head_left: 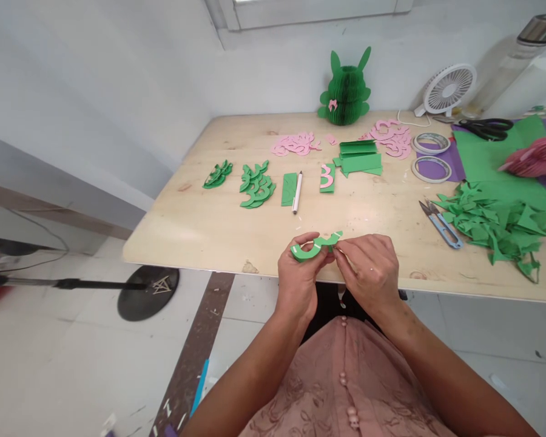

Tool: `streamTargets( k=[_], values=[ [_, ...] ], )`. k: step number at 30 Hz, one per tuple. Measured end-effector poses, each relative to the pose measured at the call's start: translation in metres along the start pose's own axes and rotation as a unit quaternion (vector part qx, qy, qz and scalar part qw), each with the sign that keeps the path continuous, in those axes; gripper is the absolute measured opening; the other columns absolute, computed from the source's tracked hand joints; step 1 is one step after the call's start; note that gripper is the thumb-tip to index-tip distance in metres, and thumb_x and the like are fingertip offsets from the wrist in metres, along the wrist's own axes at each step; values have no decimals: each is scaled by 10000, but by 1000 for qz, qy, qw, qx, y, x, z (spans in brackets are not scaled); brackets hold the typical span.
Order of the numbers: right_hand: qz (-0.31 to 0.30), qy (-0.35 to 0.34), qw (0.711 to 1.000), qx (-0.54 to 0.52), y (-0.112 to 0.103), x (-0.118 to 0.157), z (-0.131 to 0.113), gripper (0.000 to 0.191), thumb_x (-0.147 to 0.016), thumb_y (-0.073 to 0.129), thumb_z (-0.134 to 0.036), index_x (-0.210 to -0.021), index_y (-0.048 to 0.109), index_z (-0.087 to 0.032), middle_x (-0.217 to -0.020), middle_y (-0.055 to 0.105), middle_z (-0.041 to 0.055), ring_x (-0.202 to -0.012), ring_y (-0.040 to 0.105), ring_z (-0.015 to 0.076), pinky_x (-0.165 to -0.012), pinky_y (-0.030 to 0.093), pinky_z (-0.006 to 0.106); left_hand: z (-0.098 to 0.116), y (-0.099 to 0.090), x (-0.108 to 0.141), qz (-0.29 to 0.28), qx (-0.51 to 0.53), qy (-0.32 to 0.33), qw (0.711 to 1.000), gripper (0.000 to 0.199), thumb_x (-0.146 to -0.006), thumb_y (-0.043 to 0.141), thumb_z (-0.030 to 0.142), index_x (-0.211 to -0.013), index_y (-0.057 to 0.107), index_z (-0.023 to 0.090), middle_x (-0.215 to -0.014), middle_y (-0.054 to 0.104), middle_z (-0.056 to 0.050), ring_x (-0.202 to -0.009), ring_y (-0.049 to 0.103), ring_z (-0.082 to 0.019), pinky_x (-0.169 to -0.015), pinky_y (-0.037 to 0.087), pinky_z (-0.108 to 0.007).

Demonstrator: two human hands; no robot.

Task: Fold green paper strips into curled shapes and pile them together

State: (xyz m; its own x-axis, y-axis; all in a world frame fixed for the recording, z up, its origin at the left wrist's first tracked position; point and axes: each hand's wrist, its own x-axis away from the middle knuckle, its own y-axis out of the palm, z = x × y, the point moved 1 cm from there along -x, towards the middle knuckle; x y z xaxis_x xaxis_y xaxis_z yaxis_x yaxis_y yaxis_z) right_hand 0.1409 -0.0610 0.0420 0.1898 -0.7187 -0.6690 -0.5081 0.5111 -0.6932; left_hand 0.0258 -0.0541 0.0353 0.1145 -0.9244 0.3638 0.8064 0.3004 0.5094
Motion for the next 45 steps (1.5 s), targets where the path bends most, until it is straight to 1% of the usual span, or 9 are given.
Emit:
streamTargets(
  k=[6, 13, 20, 24, 29, 32, 37, 42, 45],
  values=[
    [-3, -10, 1000, 5, 0, -1, 0, 58, -829, 574, -151, -800, 619, -174, -736, 688, 19, -690, 588, 143, -688, 355, 313, 0, 1, 0, 10, -1, 1, 1000, 428, -507, 814, 174, -894, 632, 154, -717, 639, 5, -671, 629, -113, -723, 529, -290],
    [2, -19, 1000, 14, 1, -1, 1, 102, -837, 563, -152, -755, 620, -176, -686, 665, 9, -668, 571, 138, -681, 356, 317, -2, 1, 0, 22, -5, 4, 1000, 449, -483, 828, 185, -888, 640, 149, -696, 625, 12, -662, 621, -116, -714, 534, -299],
    [3, -23, 999, 33, 4, -2, 2, 137, -833, 550, -144, -708, 596, -175, -651, 646, 14, -646, 551, 139, -671, 346, 317, -1, 2, 1, 27, -8, 14, 1000, 430, -487, 829, 178, -876, 648, 145, -673, 614, 23, -640, 611, -102, -698, 537, -277],
    [2, -16, 1000, 23, 5, -1, 3, 129, -836, 543, -145, -726, 597, -181, -664, 651, 12, -656, 550, 139, -668, 336, 312, -2, 0, 0, 28, -5, 12, 1000, 447, -472, 835, 183, -876, 647, 147, -656, 605, 30, -639, 616, -109, -705, 536, -289],
    [0, -29, 1000, 10, 5, -1, 4, 128, -844, 554, -153, -728, 599, -183, -657, 652, 7, -660, 557, 135, -666, 329, 303, -2, -3, -3, 28, -4, 11, 1000, 476, -470, 837, 182, -901, 636, 152, -658, 615, 31, -631, 620, -111, -720, 528, -305],
    [-2, -38, 999, 18, 5, -2, 5, 149, -842, 550, -135, -708, 591, -183, -633, 640, 4, -649, 549, 135, -666, 326, 301, -2, -2, -3, 27, -8, 20, 999, 471, -478, 829, 180, -906, 635, 152, -656, 620, 27, -631, 619, -115, -717, 525, -307],
    [-12, -42, 998, 41, 5, -5, 4, 176, -839, 534, -113, -685, 580, -187, -619, 630, 0, -632, 529, 134, -671, 327, 304, -1, 0, -2, 44, -36, 50, 997, 458, -460, 831, 185, -876, 644, 149, -651, 618, 29, -604, 598, -102, -711, 517, -295],
    [-12, -39, 998, 47, 6, -5, 2, 192, -840, 531, -138, -657, 568, -182, -597, 611, 8, -621, 510, 138, -660, 322, 310, -4, -1, -2, 38, -51, 68, 996, 430, -481, 822, 193, -872, 648, 154, -672, 624, 21, -620, 599, -103, -711, 509, -278],
    [-10, -35, 998, 48, 8, -4, 1, 204, -835, 542, -156, -633, 567, -176, -591, 605, 10, -617, 507, 137, -661, 324, 312, -5, -3, -3, 42, -47, 67, 996, 426, -470, 822, 178, -862, 656, 156, -656, 594, 38, -604, 579, -89, -699, 503, -266]
  ],
)
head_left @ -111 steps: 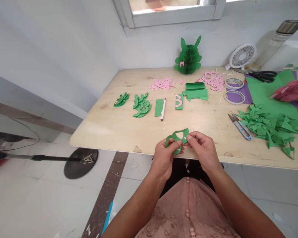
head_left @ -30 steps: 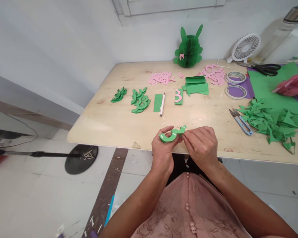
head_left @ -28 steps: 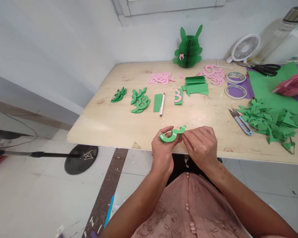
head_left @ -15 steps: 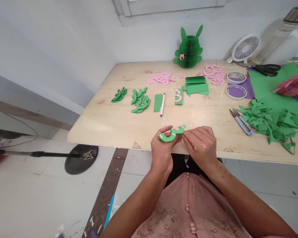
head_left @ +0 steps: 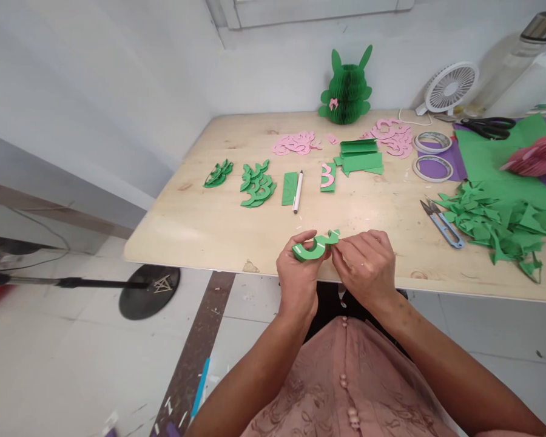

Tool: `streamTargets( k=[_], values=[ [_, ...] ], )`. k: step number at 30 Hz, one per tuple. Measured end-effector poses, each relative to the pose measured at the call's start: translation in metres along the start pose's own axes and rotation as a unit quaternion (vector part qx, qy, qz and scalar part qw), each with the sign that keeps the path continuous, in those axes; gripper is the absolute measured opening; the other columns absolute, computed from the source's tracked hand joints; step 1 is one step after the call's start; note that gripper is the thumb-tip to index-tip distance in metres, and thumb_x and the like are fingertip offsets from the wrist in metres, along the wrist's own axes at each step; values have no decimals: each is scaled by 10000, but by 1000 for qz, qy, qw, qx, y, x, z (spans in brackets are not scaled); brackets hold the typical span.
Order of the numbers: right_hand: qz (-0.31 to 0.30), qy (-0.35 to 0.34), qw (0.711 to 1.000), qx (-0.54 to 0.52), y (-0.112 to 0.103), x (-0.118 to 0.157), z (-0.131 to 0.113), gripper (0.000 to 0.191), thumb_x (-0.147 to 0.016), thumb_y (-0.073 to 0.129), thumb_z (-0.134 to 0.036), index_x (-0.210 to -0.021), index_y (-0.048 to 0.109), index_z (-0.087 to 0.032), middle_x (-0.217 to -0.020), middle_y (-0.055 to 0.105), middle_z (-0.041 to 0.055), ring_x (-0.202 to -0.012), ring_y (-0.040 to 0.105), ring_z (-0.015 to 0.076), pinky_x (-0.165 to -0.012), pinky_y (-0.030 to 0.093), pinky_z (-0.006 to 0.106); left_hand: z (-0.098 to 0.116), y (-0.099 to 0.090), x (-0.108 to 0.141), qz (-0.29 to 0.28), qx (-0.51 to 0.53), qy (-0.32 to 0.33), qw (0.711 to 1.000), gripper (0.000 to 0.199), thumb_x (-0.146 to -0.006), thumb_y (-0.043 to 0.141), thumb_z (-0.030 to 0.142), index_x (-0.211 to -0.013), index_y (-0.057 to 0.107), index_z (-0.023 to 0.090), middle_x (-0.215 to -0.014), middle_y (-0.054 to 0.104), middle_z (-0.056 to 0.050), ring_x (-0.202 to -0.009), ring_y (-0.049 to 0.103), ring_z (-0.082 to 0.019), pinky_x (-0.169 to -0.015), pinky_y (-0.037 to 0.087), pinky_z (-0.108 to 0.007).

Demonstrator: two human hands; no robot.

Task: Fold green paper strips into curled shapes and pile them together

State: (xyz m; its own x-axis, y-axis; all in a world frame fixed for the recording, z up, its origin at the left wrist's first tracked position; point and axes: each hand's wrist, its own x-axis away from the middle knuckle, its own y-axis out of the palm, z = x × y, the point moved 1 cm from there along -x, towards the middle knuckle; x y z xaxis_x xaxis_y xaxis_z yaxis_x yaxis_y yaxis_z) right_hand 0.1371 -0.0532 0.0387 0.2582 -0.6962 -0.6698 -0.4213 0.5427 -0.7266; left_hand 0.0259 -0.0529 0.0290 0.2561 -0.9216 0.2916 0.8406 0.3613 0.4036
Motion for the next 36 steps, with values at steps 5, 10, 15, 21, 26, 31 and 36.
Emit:
streamTargets(
  k=[5, 10, 15, 21, 26, 31, 36],
  values=[
    [-12, 25, 1000, -6, 2, 1, 0, 208, -829, 540, -165, -624, 577, -175, -602, 615, 11, -620, 515, 138, -670, 333, 311, 1, 0, -1, 6, 6, -16, 1000, 438, -456, 822, 166, -860, 655, 152, -654, 573, 46, -603, 565, -83, -690, 496, -261],
    [-21, 53, 998, -24, 3, 1, 1, 195, -827, 532, -167, -643, 593, -176, -632, 639, 18, -639, 541, 146, -680, 342, 313, 1, 1, -1, 3, 10, -20, 1000, 464, -446, 825, 168, -873, 646, 142, -655, 595, 34, -611, 579, -96, -702, 495, -277],
    [-33, 74, 996, -42, 3, 3, 2, 172, -822, 534, -164, -668, 609, -174, -651, 656, 17, -660, 563, 154, -689, 352, 313, 2, 1, -2, -3, 16, -26, 1000, 489, -451, 826, 184, -898, 634, 142, -665, 619, 21, -607, 592, -105, -709, 496, -293],
    [-30, 83, 995, -56, 2, 3, 1, 166, -831, 546, -207, -684, 620, -179, -663, 665, 19, -660, 563, 154, -687, 350, 307, 2, 2, 0, -2, 10, -18, 1000, 471, -466, 823, 184, -896, 636, 144, -667, 628, 22, -617, 594, -98, -697, 496, -263],
    [-26, 89, 994, -52, 2, 2, 1, 191, -832, 536, -198, -655, 605, -181, -639, 654, 15, -640, 550, 151, -679, 347, 303, 1, 0, 1, -12, 5, -4, 1000, 460, -478, 819, 185, -900, 642, 147, -661, 612, 32, -621, 592, -93, -720, 501, -269],
    [-29, 90, 994, -47, 2, 3, 2, 193, -836, 529, -198, -658, 601, -181, -642, 652, 17, -647, 549, 154, -682, 343, 305, 1, 1, 1, -13, 13, -17, 1000, 469, -468, 824, 184, -899, 642, 145, -682, 612, 25, -625, 595, -94, -718, 506, -277],
    [-32, 79, 995, -46, 2, 4, 2, 172, -844, 541, -229, -700, 620, -180, -673, 665, 23, -670, 560, 159, -686, 338, 307, 2, 3, -1, 1, 16, -29, 999, 475, -445, 829, 180, -882, 646, 143, -675, 597, 26, -621, 583, -94, -699, 507, -277]
  ],
)
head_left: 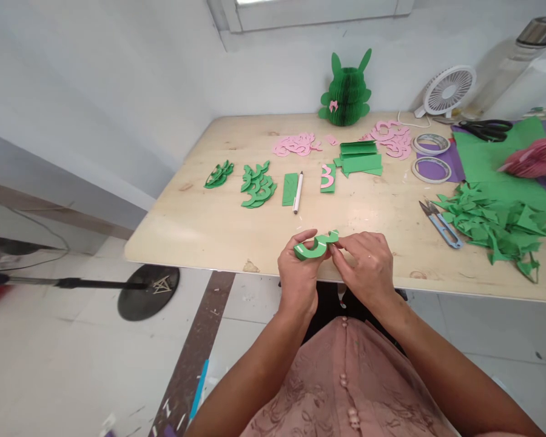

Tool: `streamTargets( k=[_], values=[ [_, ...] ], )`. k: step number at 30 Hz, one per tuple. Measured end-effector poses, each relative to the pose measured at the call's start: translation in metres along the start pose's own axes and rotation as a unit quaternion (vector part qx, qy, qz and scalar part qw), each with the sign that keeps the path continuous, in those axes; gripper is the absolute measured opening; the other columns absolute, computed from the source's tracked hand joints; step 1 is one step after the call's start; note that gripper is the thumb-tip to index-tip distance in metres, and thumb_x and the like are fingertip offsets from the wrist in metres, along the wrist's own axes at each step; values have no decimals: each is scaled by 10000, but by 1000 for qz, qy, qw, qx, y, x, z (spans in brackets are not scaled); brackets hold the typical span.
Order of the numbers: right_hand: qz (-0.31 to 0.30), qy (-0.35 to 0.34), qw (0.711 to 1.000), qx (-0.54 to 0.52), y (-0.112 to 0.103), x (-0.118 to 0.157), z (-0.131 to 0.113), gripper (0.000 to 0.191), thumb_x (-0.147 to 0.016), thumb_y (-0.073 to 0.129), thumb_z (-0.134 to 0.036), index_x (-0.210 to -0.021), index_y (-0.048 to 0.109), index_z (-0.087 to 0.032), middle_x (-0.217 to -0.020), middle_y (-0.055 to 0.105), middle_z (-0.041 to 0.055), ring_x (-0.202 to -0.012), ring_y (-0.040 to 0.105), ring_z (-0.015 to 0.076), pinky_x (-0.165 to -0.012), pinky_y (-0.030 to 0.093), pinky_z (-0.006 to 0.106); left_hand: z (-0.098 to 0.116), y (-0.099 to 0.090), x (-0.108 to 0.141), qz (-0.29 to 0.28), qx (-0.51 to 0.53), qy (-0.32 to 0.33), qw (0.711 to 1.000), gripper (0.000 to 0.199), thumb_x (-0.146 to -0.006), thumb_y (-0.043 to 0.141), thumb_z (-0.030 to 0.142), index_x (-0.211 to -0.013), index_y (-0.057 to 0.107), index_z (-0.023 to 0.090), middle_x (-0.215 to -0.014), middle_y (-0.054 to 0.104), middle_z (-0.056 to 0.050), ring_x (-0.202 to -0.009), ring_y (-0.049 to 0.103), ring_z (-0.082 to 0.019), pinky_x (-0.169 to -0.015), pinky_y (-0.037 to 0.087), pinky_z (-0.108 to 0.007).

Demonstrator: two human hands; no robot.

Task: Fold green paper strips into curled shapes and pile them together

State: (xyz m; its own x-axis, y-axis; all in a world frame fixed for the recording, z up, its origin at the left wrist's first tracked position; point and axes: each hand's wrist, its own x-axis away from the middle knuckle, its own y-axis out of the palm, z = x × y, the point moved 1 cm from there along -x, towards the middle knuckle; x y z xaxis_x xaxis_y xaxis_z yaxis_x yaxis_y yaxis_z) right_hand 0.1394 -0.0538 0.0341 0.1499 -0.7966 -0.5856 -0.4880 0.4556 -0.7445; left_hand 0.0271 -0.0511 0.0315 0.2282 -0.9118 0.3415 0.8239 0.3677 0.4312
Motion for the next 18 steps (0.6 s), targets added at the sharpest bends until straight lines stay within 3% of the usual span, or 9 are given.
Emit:
streamTargets(
  k=[13, 18],
  values=[
    [-18, 26, 999, -28, 1, -2, 3, 168, -837, 524, -198, -688, 601, -185, -649, 638, 17, -653, 544, 160, -669, 341, 293, 0, 0, 0, -12, 2, -5, 1000, 500, -457, 830, 188, -914, 634, 141, -665, 614, 21, -621, 592, -107, -711, 513, -308],
    [1, 19, 1000, -10, 3, -2, 5, 162, -817, 523, -172, -666, 580, -183, -621, 612, 15, -631, 525, 157, -657, 339, 295, 1, 0, 0, -24, 17, -15, 999, 486, -479, 825, 169, -920, 624, 140, -658, 616, 28, -629, 610, -108, -721, 519, -303]
  ],
)
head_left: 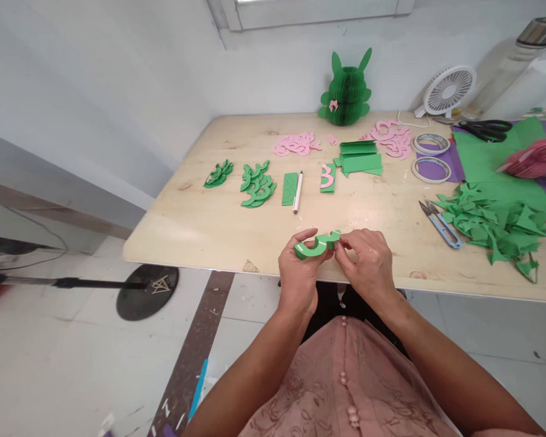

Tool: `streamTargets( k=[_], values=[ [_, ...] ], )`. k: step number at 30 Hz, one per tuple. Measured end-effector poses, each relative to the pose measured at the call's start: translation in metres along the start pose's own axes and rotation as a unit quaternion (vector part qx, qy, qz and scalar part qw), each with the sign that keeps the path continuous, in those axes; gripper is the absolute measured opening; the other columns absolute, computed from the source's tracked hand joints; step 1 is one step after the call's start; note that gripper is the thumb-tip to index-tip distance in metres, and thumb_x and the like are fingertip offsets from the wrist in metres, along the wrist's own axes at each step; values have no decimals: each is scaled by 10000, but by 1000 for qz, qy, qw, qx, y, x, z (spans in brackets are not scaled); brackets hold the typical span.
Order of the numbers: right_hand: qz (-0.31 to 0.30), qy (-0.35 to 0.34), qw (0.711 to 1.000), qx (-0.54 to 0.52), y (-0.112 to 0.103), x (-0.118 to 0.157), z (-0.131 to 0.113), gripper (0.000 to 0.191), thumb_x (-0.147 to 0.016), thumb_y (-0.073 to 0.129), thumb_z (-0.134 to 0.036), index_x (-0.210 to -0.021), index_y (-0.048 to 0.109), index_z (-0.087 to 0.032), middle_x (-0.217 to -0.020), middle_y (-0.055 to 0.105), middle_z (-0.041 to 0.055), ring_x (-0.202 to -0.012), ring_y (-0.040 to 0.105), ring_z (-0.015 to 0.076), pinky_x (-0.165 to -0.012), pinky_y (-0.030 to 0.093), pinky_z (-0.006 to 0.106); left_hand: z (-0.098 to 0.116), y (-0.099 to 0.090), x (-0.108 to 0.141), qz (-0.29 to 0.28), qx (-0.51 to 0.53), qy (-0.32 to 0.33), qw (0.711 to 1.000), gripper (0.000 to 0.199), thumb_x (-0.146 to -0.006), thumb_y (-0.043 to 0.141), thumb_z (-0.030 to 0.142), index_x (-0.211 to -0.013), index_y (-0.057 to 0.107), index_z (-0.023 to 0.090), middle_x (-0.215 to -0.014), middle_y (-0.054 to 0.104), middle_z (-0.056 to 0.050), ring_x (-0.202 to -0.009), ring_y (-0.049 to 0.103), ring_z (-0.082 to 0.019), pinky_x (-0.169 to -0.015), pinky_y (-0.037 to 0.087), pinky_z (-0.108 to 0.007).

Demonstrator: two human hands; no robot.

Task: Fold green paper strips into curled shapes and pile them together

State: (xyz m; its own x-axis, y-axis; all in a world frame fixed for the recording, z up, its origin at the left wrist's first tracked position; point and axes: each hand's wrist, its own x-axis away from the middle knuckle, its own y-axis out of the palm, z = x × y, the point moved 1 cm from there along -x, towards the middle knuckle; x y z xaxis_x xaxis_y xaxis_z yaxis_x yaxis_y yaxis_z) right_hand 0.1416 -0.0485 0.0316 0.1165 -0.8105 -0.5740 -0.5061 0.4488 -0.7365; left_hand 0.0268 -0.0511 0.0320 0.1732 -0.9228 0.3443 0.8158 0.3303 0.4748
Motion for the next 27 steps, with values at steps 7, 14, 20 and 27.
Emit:
streamTargets(
  k=[7, 14, 20, 27],
  values=[
    [18, 2, 999, 30, -11, -1, 12, 158, -814, 513, -154, -679, 584, -193, -647, 648, 10, -642, 562, 155, -689, 357, 301, 0, 0, -3, 14, 7, -40, 999, 431, -516, 796, 138, -907, 615, 129, -703, 632, 5, -617, 662, -140, -724, 528, -309],
    [72, 75, 986, 132, -38, 8, 68, 187, -801, 550, -263, -629, 587, -199, -601, 630, 30, -615, 566, 190, -702, 378, 344, 2, 1, -2, -5, 50, -101, 994, 321, -569, 757, 103, -838, 582, 131, -684, 660, -13, -655, 676, -158, -746, 528, -302],
    [41, 153, 987, -1, -39, 15, 60, 185, -789, 556, -279, -918, 638, -175, -853, 664, 78, -765, 583, 214, -762, 428, 376, 0, 4, 1, -25, 101, -139, 985, 253, -572, 749, 81, -747, 578, 147, -686, 681, -14, -693, 679, -161, -787, 520, -311],
    [-80, 296, 865, -398, -11, 7, 7, 180, -780, 585, -333, -851, 664, -188, -844, 687, 48, -768, 612, 181, -704, 473, 312, -5, 10, 7, -53, 134, -160, 977, 225, -574, 757, 100, -710, 582, 142, -770, 695, -29, -733, 663, -136, -840, 496, -316]
  ],
)
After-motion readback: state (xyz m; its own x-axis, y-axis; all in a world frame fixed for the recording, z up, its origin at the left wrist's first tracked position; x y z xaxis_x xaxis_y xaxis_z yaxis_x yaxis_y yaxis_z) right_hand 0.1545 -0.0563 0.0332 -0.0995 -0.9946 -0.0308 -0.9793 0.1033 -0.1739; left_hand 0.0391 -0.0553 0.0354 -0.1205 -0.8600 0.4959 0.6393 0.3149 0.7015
